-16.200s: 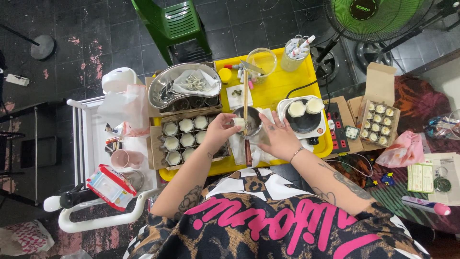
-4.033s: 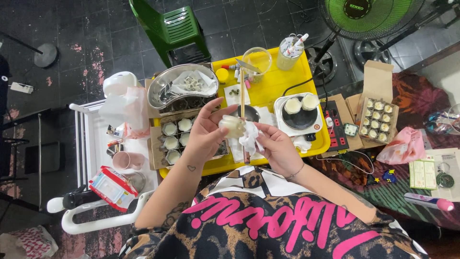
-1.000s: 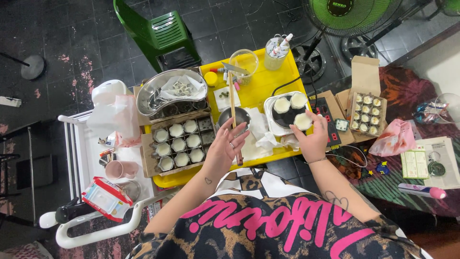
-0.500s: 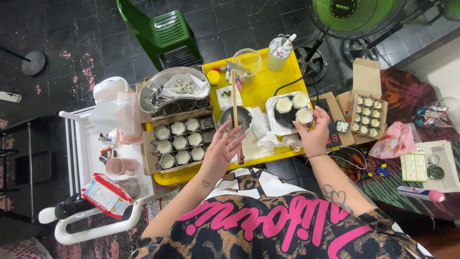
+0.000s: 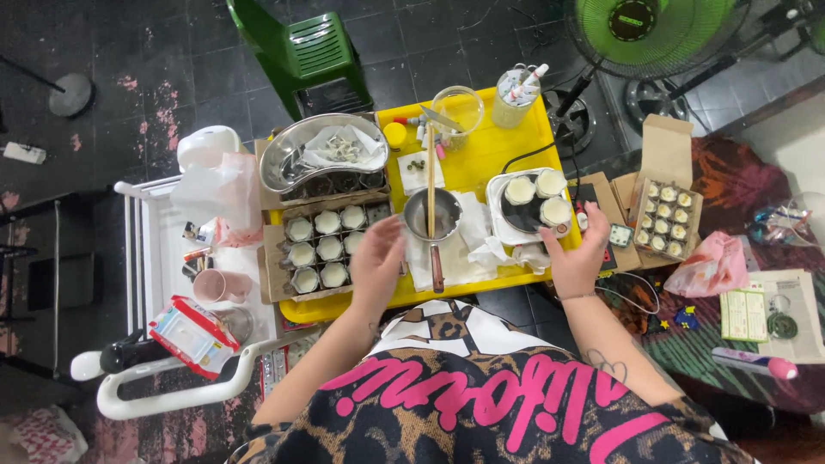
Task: Cleaning the interior of small candle jars with a tissue and placing wicks into the center of each jar.
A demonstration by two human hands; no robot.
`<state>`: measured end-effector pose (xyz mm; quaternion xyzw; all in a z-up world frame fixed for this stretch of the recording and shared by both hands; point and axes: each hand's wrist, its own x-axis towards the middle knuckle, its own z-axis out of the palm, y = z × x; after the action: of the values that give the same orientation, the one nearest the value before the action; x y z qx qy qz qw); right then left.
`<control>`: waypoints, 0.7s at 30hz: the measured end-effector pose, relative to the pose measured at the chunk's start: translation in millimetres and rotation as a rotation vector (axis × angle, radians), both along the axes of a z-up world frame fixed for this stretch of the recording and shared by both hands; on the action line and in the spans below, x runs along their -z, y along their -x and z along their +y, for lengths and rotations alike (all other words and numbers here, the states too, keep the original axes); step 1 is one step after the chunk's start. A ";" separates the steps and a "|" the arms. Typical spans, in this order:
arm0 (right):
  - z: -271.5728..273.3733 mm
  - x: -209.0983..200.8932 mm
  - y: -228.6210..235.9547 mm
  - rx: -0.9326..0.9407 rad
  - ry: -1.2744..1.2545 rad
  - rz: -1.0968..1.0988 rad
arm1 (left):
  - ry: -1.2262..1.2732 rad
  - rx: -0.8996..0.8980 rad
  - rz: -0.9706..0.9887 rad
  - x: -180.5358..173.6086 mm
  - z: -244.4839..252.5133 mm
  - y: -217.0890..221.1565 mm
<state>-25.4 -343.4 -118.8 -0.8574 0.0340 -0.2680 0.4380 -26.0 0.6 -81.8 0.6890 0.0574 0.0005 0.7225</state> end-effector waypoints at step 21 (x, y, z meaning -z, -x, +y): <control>81.7 -26.2 36.4 -0.431 0.460 0.298 | -1.374 -0.189 -0.132 30.3 76.3 -24.2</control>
<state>-61.7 -261.6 -92.6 -0.9508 -0.1456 -0.0420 0.2701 -1.8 76.9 -112.1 0.9806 0.0596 0.1415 0.1215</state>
